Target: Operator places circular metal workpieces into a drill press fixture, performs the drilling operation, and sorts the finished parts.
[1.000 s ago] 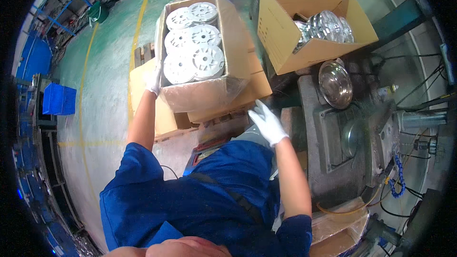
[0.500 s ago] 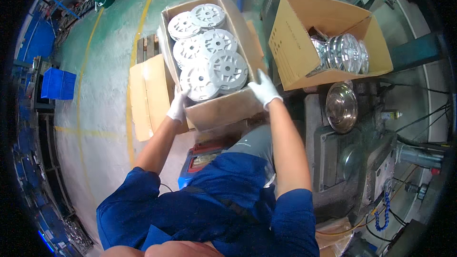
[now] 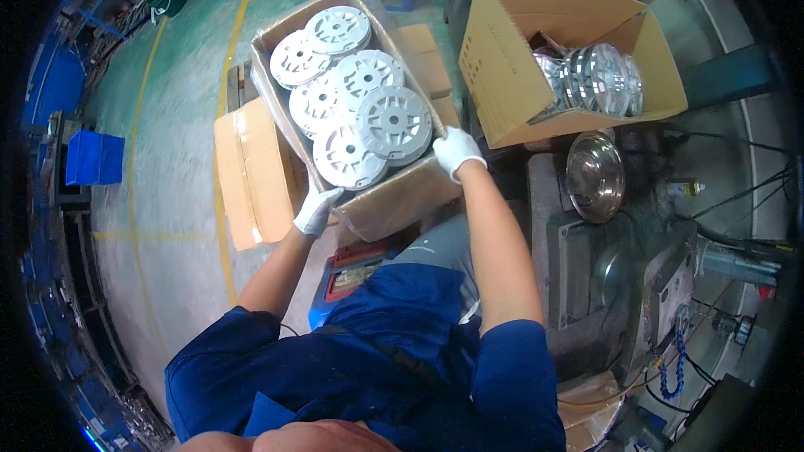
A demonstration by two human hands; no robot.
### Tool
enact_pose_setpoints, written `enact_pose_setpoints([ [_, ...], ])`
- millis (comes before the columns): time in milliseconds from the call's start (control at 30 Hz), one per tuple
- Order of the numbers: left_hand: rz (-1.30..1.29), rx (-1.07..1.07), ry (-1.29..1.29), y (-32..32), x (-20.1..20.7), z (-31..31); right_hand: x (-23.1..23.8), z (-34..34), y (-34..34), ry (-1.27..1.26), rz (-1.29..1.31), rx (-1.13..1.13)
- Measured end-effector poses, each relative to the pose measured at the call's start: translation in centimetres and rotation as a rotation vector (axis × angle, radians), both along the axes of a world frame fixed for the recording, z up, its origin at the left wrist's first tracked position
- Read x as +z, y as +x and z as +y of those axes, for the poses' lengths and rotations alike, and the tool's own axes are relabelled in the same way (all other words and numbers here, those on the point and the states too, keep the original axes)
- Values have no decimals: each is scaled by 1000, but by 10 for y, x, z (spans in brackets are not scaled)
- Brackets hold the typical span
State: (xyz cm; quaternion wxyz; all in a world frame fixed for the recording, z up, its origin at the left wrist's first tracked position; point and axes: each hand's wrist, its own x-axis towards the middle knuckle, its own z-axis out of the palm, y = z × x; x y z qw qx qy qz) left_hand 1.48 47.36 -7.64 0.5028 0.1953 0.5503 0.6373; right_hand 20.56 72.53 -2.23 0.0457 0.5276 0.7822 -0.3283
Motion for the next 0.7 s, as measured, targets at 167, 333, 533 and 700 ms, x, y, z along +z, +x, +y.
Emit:
enact_pose_setpoints([
  [167,-85,-84,-58,-23,-1,-16,-3,-50,21,-25,77,-80],
  [333,-255,-217,58,-33,-8,-19,0,-128,57,-43,77,-307],
  [533,-402,-162,0,-8,-6,-14,-5,-123,67,57,61,-350],
  [700,-214,-86,41,38,-7,-17,7,-94,88,18,45,-336],
])
